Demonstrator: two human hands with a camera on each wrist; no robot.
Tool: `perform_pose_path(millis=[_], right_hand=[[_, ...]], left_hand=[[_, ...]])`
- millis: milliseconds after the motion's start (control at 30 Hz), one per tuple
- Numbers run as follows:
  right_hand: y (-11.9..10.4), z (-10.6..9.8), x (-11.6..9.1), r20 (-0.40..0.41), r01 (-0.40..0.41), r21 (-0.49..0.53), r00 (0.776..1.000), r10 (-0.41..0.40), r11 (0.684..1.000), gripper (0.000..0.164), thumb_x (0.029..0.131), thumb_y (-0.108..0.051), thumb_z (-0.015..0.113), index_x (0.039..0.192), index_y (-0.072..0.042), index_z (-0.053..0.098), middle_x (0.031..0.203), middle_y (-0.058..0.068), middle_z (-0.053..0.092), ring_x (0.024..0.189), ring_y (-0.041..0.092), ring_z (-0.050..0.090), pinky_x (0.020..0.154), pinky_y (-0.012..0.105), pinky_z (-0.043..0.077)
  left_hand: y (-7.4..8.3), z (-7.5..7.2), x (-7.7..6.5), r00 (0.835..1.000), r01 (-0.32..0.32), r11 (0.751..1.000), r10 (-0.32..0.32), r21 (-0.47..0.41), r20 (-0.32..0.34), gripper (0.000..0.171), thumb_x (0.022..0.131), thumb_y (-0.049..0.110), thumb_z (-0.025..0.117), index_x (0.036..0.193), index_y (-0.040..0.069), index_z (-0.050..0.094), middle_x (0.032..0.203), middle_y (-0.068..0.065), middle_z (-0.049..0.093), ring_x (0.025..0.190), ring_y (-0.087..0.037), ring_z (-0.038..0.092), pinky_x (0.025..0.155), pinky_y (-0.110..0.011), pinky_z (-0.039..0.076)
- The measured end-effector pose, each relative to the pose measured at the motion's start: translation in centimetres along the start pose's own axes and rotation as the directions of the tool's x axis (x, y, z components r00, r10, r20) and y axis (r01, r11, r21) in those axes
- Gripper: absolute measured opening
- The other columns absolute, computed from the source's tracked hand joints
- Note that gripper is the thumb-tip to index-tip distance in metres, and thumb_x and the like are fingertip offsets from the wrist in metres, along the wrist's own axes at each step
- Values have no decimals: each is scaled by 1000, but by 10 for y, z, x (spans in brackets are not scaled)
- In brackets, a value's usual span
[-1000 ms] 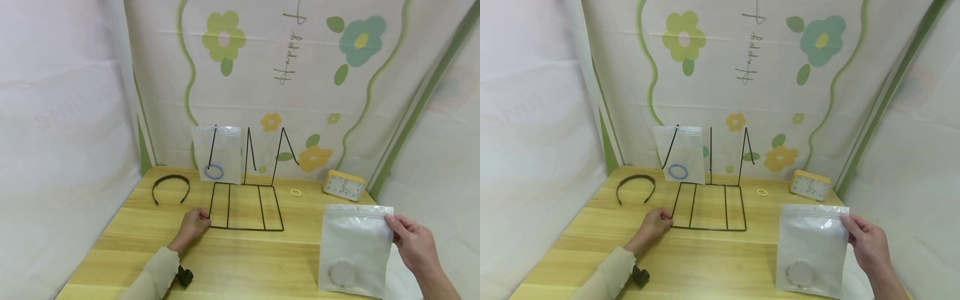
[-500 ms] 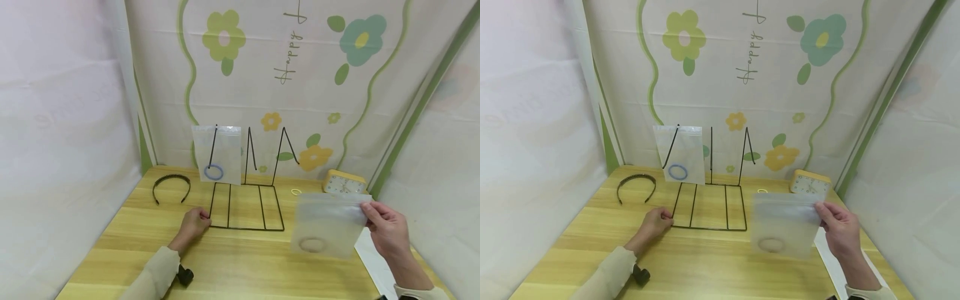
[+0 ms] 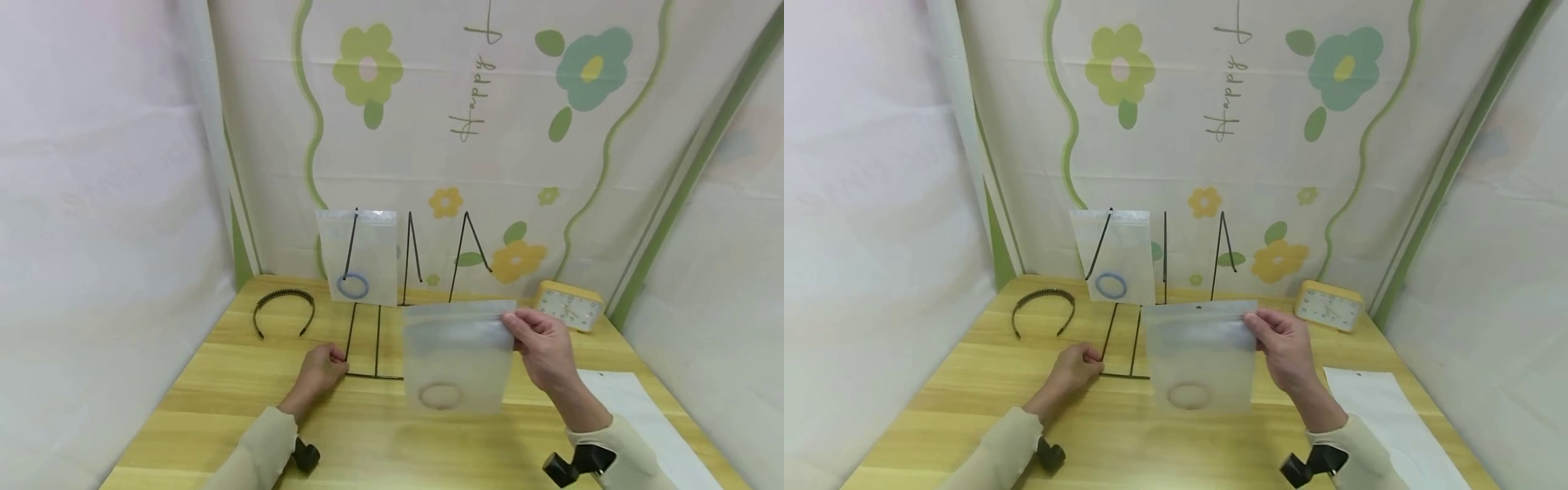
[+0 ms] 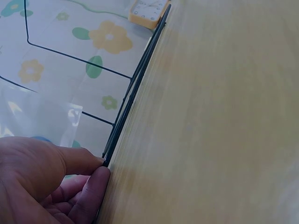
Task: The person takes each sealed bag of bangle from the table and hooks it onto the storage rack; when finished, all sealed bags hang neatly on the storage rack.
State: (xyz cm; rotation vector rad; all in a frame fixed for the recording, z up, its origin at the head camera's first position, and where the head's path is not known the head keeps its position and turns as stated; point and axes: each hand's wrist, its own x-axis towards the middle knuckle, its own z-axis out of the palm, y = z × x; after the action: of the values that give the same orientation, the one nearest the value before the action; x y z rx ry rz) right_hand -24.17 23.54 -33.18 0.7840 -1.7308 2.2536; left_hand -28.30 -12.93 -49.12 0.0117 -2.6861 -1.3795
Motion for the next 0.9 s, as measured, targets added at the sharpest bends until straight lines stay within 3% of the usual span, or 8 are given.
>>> perform_pose_path(millis=[200,433,900], right_hand=[[10,22,13,38,-29,-4,999,29,1000,25,96,6,52,92,-5,74,85,3,74,73,10,68,60,22,55],[15,38,30,14,-64,13,998,64,998,23,96,2,56,92,-9,75,86,2,74,76,11,70,65,25,57],[34,44,53,-50,-133,-30,990,131,991,15,95,-7,63,89,-14,74,88,0,73,81,12,70,70,28,58]], left_hand=[[0,2,-2,1000,-11,1000,11,11,-3,10,80,4,74,86,5,65,77,-1,64,71,-14,59,64,-31,51],[2,1,-2,1000,-14,1000,15,20,-11,10,80,4,74,85,5,65,77,-1,64,70,-14,59,64,-30,50],[2,0,-4,999,-25,1000,25,14,-22,10,79,2,73,84,4,65,75,-1,63,68,-13,58,63,-30,50]])
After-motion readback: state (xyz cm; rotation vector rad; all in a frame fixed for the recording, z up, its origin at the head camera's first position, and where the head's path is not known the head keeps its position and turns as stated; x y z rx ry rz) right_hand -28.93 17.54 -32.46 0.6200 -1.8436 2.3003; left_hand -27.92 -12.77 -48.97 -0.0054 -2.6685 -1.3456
